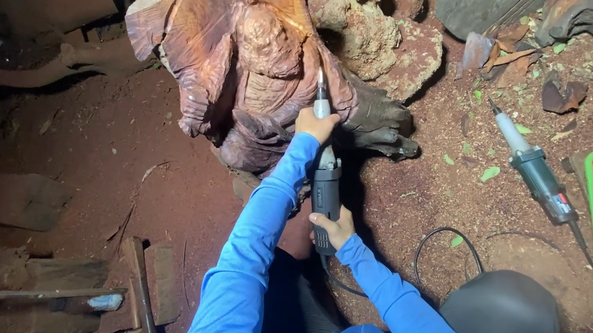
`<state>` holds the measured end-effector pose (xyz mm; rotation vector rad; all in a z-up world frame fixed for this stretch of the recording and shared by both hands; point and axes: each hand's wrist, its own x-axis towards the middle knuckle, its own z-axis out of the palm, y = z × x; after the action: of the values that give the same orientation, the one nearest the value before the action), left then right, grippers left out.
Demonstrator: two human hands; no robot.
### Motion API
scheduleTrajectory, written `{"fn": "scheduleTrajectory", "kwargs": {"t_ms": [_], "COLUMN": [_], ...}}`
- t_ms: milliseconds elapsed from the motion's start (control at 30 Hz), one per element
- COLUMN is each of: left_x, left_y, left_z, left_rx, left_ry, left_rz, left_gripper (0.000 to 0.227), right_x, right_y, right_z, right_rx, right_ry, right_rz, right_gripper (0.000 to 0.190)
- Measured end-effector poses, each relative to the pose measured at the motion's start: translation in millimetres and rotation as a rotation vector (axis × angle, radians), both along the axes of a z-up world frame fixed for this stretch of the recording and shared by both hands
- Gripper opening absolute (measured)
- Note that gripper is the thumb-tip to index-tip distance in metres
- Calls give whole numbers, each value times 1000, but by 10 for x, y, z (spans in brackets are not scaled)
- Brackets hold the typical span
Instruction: Carving intricate details into a large wooden statue using a power carving tool.
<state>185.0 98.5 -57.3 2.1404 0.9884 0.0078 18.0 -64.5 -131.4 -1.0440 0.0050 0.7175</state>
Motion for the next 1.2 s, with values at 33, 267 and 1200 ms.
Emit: {"fn": "scheduleTrajectory", "kwargs": {"t_ms": [33, 267, 1200], "left_x": [4, 16, 250], "left_y": [13, 14, -24], "left_z": [-29, -100, -225], "left_rx": [1, -13, -39], "left_ry": [2, -28, -55], "left_rz": [1, 47, 133], "left_gripper": [67, 65, 70], "right_x": [17, 179, 509], "right_y": [-10, -94, -95], "right_z": [-7, -114, -557], "right_rx": [1, -49, -110], "right_ry": [2, -82, -204], "right_rz": [1, 27, 38], "right_gripper": [31, 31, 31]}}
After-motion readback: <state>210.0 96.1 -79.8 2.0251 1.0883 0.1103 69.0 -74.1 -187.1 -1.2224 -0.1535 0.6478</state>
